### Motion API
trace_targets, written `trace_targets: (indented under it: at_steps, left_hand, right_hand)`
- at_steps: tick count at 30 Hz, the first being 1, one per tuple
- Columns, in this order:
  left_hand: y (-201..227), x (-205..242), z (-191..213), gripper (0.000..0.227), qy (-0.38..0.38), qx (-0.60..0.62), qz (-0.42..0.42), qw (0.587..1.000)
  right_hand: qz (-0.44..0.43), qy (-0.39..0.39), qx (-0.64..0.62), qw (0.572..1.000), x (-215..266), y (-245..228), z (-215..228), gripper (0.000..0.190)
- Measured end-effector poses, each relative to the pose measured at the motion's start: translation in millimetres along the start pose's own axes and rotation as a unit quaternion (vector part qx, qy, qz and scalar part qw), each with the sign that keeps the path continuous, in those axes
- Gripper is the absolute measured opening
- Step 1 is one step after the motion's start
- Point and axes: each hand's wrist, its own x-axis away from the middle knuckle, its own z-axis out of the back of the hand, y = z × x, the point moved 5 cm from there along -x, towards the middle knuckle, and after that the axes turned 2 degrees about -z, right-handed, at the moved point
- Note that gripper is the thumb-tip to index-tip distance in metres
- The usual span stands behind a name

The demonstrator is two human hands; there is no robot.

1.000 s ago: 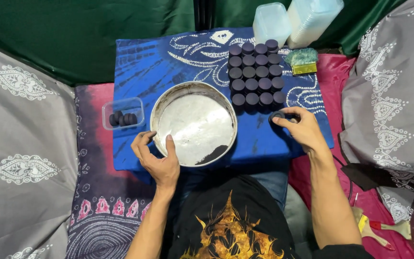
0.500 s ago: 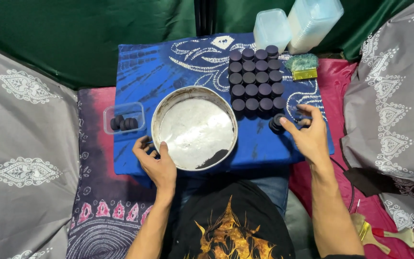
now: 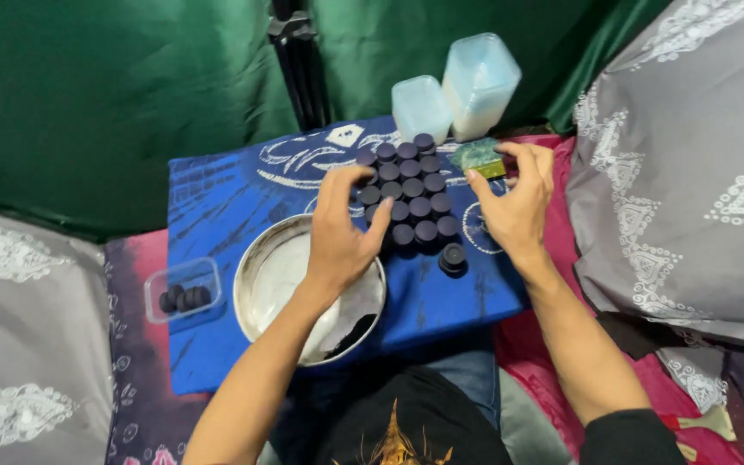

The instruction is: Cleaning a large metal bowl using a sponge and cleaning powder in a recycling center environment.

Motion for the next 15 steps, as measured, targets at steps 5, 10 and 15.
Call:
trace_targets:
  at_steps: [5, 10, 15]
  left_hand:
    - [-70, -77, -97, 0.038, -0.103, 0.078, 0.105, 0.986]
    - [-127, -122, -172, 0.044, -0.143, 0.012, 0.172, 0.975]
    - [-137, -141, -202, 0.047, -0.085, -0.052, 0.177, 0.979]
  right_hand:
    - [0.007, 0.068, -0.018, 0.998, -46, 22, -19, 0.054]
    - [-0.008, 0.1, 0.0, 0.995, -84, 36, -33, 0.069]
    - [-0.015, 0.098, 0.003, 0.995, -98, 42, -51, 0.075]
